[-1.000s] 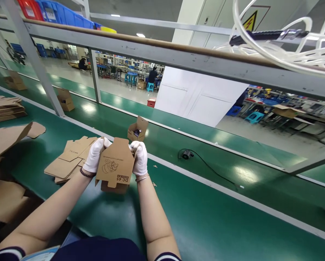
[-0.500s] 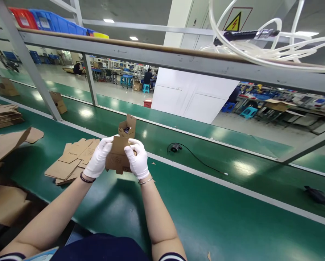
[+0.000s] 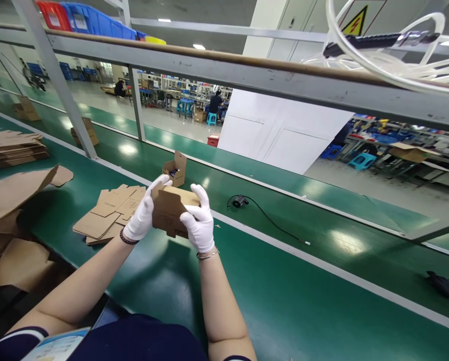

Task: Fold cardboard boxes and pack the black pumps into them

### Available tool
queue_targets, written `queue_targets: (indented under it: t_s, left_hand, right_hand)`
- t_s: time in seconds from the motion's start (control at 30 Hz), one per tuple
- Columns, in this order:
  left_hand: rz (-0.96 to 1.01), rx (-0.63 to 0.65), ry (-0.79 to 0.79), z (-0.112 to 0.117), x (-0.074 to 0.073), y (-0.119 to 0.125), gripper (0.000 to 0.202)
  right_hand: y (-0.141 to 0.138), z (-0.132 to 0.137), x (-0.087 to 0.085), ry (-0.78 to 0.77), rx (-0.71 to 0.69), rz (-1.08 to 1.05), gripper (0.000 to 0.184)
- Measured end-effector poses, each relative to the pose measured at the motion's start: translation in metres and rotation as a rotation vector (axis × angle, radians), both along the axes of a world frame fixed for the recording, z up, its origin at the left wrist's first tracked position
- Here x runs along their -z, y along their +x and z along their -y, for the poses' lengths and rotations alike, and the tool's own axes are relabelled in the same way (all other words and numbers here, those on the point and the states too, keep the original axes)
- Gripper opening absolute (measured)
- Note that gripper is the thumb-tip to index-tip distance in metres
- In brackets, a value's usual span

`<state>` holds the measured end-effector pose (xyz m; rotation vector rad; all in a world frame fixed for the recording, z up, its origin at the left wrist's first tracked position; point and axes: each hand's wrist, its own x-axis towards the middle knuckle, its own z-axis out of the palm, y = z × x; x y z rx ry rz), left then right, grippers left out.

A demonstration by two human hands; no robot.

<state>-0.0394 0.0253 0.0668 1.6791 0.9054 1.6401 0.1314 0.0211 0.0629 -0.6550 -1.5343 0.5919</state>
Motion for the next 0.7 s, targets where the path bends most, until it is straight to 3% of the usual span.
queue_targets:
  t_s: [0.07, 0.23, 0.33, 0.43, 0.6, 0.7]
  left_hand:
    - [-0.053, 0.021, 0.084, 0.005, -0.003, -0.001, 0.077]
    - [-0.096, -0.047, 0.075, 0.012, -0.013, 0.003, 0.047]
    - [-0.092, -0.183, 0.062, 0.017, -0.019, 0.008, 0.034]
    - [-0.133, -0.243, 0.110, 0.022, -0.021, 0.010, 0.027]
    - [-0.251, -0.248, 0.179, 0.024, -0.019, 0.002, 0.039]
    - [-0.387, -0.126, 0.134, 0.023, -0.020, -0.008, 0.029]
  right_hand:
    - [0.003, 0.002, -0.004, -0.031, -0.031, -0.012, 0.050]
    - [0.000, 0.007, -0.004, -0.032, -0.076, 0.016, 0.049]
    - [-0.008, 0.011, -0.004, -0.051, 0.078, -0.021, 0.030]
    - [-0.012, 0.014, -0.008, 0.014, 0.188, 0.066, 0.026]
    - [-0.009, 0.015, -0.013, 0.084, 0.216, 0.160, 0.032]
    - [-0.005, 0.010, -0.010, 0.094, 0.228, 0.171, 0.030]
